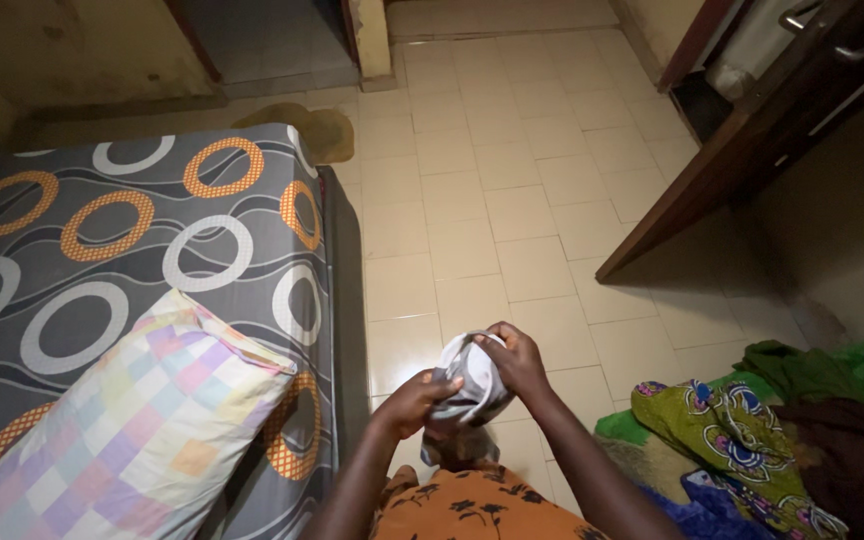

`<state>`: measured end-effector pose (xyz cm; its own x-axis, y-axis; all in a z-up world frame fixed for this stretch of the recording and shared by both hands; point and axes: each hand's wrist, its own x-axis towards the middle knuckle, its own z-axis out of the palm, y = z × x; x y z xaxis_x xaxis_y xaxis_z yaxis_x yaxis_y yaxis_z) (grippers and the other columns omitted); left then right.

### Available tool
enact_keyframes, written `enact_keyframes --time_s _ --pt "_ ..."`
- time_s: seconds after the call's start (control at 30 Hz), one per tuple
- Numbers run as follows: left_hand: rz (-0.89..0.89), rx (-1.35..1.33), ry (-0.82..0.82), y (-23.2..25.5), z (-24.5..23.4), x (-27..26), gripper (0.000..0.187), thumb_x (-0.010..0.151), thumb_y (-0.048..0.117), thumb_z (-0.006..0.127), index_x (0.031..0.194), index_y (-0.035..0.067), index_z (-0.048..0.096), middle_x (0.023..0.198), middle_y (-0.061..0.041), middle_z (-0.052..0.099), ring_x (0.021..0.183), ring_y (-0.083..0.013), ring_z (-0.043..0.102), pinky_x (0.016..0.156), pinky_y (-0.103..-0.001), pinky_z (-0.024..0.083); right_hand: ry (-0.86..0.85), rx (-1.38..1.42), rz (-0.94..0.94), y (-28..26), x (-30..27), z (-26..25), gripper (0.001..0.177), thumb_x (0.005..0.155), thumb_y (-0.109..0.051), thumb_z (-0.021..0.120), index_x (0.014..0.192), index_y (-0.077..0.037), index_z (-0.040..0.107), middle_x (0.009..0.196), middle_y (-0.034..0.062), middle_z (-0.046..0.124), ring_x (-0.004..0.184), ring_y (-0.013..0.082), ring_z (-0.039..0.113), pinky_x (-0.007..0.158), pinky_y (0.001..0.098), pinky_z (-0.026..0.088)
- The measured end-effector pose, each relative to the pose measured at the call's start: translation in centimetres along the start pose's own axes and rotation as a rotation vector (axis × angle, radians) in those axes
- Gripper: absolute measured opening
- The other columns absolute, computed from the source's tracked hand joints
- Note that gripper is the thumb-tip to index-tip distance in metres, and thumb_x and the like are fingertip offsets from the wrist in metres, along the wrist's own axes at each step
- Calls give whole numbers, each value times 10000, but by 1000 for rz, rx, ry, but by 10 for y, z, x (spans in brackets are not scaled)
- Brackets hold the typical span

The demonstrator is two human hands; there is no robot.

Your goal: The person inserts a pillow into a patterned pillowcase on a bed, then smooths and adjusts the pillow. The person then picks up a folded cloth from a nearby chair and places it on the bed.

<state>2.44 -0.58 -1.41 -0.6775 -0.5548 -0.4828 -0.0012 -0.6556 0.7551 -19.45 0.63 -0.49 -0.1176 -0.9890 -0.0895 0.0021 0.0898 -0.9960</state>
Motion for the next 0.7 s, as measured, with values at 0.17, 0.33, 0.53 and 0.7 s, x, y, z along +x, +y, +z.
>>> enact_keyframes --time_s 0.17,0.33,0.53,0.7 --pt "75 -111 -14 -1 1 3 443 1020 336 573 1232 -50 615 1122 -163 727 1015 -226 736 938 -363 612 202 -521 -138 -27 -8 1 371 782 -299 866 999 -37 716 923 94 730 850 182 693 762 331 558" --pt "132 -290 106 10 3 -2 432 1012 314 546 1244 -45 601 1165 -195 719 1068 -281 719 976 -415 564 228 -582 -332 -43 -18 -7 382 752 -250 847 1055 -42 742 1071 121 687 965 256 665 780 365 569" --pt "156 -241 102 16 11 -8 465 1018 339 517 1256 -51 606 1158 -207 718 1022 -281 740 909 -434 630 -102 -336 -86 -39 -36 -2 239 874 -238 813 1048 -75 795 1067 83 749 987 220 729 877 356 604" --pt "215 -294 76 11 7 -8 434 990 298 523 1225 -55 617 1122 -208 723 970 -285 760 835 -450 653 -157 -415 -162 -48 -40 4 319 832 -105 740 1150 -87 765 1168 73 708 1075 194 688 901 339 572"
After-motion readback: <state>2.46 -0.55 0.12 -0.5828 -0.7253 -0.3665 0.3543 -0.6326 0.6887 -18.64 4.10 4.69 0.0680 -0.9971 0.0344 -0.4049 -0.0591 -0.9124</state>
